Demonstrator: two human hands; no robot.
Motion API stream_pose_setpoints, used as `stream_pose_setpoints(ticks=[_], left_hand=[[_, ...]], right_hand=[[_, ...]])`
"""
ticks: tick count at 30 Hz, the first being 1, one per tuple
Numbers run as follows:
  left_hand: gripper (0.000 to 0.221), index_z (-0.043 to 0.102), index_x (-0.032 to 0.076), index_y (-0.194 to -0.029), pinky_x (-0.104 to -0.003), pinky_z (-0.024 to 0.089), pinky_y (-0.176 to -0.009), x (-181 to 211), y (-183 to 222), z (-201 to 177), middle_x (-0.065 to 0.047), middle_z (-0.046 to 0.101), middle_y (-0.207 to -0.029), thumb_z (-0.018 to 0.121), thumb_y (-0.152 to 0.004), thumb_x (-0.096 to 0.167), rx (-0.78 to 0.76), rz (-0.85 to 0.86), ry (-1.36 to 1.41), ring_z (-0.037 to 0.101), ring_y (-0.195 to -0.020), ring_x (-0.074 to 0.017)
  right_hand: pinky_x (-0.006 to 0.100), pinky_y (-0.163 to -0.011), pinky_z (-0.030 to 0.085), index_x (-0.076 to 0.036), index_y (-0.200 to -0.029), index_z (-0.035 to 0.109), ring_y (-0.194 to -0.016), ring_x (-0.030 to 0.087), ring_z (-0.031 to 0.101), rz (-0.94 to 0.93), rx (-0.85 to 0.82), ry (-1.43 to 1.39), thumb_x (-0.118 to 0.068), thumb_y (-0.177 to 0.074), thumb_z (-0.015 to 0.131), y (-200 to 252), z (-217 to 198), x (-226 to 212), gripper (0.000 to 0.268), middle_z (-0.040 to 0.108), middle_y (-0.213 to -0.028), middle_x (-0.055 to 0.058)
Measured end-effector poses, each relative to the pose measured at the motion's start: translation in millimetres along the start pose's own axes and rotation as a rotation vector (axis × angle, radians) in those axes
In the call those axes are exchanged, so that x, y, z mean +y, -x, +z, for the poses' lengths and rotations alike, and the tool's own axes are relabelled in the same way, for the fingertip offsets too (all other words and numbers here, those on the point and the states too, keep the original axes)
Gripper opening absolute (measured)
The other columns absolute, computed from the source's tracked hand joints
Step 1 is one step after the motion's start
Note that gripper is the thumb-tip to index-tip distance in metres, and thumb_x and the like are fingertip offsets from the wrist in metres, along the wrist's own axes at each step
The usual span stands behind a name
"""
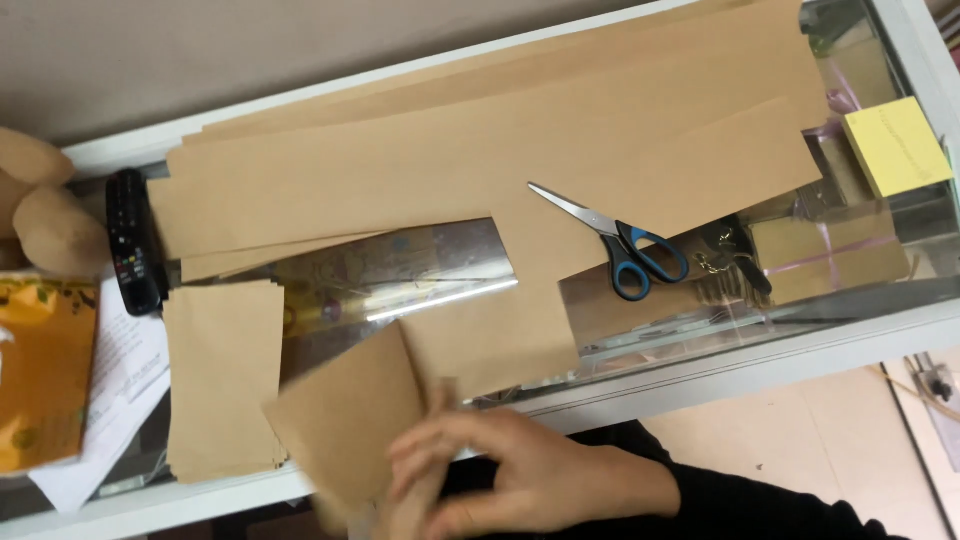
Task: Folding and cutting brown paper strips to create small bags or wrappers for bakery items.
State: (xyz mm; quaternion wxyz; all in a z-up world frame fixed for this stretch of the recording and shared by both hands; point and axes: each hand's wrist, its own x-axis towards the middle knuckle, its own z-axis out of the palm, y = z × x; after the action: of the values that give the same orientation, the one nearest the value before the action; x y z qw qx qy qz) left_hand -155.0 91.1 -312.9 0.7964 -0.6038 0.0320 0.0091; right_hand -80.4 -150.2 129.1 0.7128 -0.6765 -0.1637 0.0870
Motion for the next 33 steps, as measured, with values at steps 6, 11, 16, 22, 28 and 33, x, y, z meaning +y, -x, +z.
stream_pose_setpoints(ticks=[6, 11, 16, 22, 28, 33], left_hand=[[0.04, 0.074, -0.002, -0.121, -0.045, 0.045, -0.113, -332, -80, 64, -0.022, 0.074, -0.126, 0.063, -0.101, 0.031, -0.089, -0.255, 2.679, 0.066, -0.124, -0.0377], [0.062, 0.06, 0.002, -0.142, -0.035, 0.043, -0.12, -406, -92, 60, -0.012, 0.065, -0.147, 0.074, -0.086, 0.026, -0.628, -0.586, 2.961, 0.06, -0.138, -0.0221], [0.056, 0.069, 0.001, -0.132, -0.033, 0.051, -0.114, -424, -96, 50, -0.012, 0.074, -0.136, 0.081, -0.081, 0.021, -0.526, -0.543, 3.112, 0.068, -0.127, -0.0203], [0.054, 0.069, -0.003, -0.13, -0.036, 0.055, -0.114, -452, -106, 24, -0.015, 0.074, -0.135, 0.08, -0.08, 0.016, -0.302, -0.638, 3.499, 0.071, -0.123, -0.0236], [0.054, 0.07, -0.007, -0.131, -0.039, 0.059, -0.106, -467, -140, -15, -0.015, 0.075, -0.135, 0.076, -0.081, 0.012, -0.946, -0.953, 3.648, 0.072, -0.119, -0.0241], [0.043, 0.074, -0.008, -0.12, -0.039, 0.063, -0.095, -428, -157, -42, -0.015, 0.078, -0.126, 0.08, -0.081, 0.01, -1.34, -1.052, 3.602, 0.074, -0.112, -0.0244]], right_hand=[[0.039, -0.102, 0.054, -0.014, -0.118, 0.078, -0.117, 0.022, 0.073, 0.181, 0.337, 0.394, -0.035, -0.103, 0.057, 17, -58, 51, 0.032, 0.078, -0.125, 0.005], [0.048, -0.1, 0.049, -0.007, -0.135, 0.071, -0.116, 0.038, 0.055, 0.192, 0.663, 1.212, -0.014, -0.099, 0.07, 54, -141, 106, 0.037, 0.059, -0.124, 0.022], [0.053, -0.099, 0.046, -0.001, -0.129, 0.07, -0.108, 0.044, 0.056, 0.269, 0.623, 1.196, -0.01, -0.093, 0.069, 67, -170, 124, 0.037, 0.064, -0.117, 0.024], [0.042, -0.09, 0.053, -0.009, -0.129, 0.073, -0.095, 0.027, 0.071, 0.651, 0.663, 0.988, -0.027, -0.085, 0.082, 55, -183, 103, 0.049, 0.077, -0.104, 0.008], [0.032, -0.087, 0.055, -0.005, -0.137, 0.064, -0.088, 0.02, 0.066, 0.703, 0.903, 0.032, -0.003, -0.093, 0.071, 63, -166, 52, 0.044, 0.069, -0.103, 0.012], [0.038, -0.093, 0.054, 0.01, -0.13, 0.061, -0.092, 0.03, 0.063, 0.596, 0.821, -0.619, 0.001, -0.088, 0.066, 116, -131, 89, 0.043, 0.066, -0.111, 0.02]])
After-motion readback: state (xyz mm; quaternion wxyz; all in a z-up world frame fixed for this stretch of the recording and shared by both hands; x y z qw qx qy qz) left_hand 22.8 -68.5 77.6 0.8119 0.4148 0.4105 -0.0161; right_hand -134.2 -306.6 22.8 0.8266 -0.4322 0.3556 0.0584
